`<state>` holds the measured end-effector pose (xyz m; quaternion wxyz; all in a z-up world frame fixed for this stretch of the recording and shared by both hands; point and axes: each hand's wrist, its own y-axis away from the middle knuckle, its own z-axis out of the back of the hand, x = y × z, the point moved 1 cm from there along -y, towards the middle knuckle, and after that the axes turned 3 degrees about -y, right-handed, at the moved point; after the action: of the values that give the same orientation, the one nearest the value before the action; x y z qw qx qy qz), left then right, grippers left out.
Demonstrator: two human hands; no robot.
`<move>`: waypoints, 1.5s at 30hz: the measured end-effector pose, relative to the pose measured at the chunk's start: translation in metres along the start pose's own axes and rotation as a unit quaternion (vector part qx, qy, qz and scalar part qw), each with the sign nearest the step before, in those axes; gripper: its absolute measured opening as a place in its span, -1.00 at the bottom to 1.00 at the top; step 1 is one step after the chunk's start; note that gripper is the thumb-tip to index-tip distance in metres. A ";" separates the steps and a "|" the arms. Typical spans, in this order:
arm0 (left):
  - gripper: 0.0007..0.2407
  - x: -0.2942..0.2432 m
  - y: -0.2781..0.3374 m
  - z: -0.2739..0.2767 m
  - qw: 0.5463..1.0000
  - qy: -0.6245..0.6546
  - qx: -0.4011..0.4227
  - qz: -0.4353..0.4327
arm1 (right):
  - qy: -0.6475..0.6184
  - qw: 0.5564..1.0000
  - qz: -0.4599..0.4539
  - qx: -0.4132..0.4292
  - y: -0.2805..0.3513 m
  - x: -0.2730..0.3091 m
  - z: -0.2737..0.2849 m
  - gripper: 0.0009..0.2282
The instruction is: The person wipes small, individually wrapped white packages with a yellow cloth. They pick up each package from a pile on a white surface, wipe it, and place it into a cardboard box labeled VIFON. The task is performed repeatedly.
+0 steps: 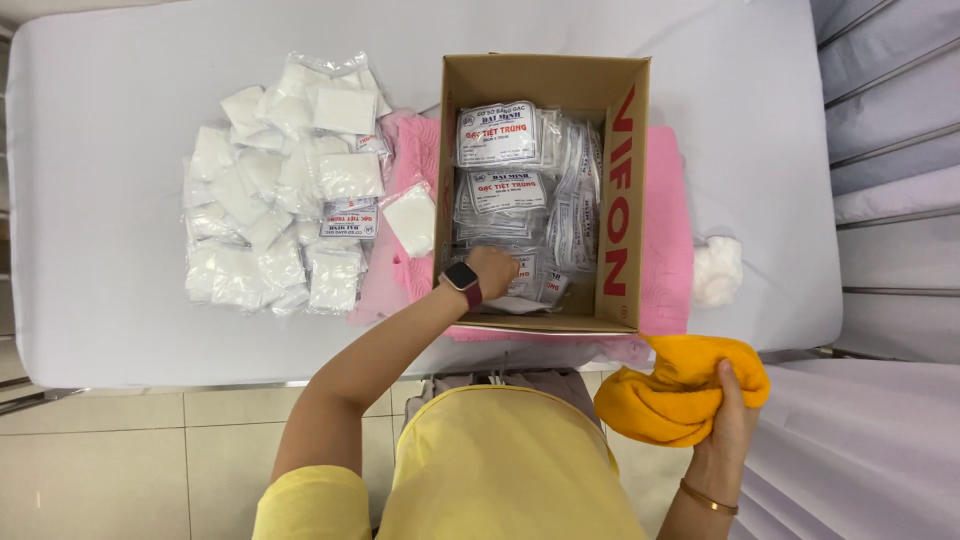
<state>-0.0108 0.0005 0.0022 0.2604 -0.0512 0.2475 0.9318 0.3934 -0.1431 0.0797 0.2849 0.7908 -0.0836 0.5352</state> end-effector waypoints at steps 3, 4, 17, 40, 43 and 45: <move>-0.69 0.013 0.062 0.135 0.958 0.156 -0.240 0.033 | -0.006 1.000 0.013 -0.021 0.006 0.005 0.003 -0.74; -0.69 0.034 0.069 0.138 0.957 0.155 -0.242 0.031 | -0.007 1.000 0.015 -0.021 0.007 0.007 0.001 -0.74; -0.06 0.147 -0.005 -0.074 0.770 0.367 -0.151 0.499 | 0.000 0.999 0.035 -0.005 0.047 0.059 -0.095 -0.65; -0.48 -0.088 0.093 0.060 0.334 0.924 -0.134 -0.127 | 0.341 0.726 0.538 0.261 0.118 0.030 -0.322 -0.59; -0.45 -0.114 0.118 0.100 0.390 0.884 -0.160 -0.202 | 0.262 0.841 0.402 0.250 0.084 0.024 -0.296 -0.56; -0.43 -0.130 0.127 0.114 0.427 0.868 -0.163 -0.196 | 0.225 0.919 0.221 0.236 0.058 0.021 -0.280 -0.54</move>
<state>0.0402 -0.0975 0.1861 0.0706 -0.9214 0.1694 0.3424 0.1533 -0.0359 0.1938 -0.0236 0.6555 -0.0613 0.7523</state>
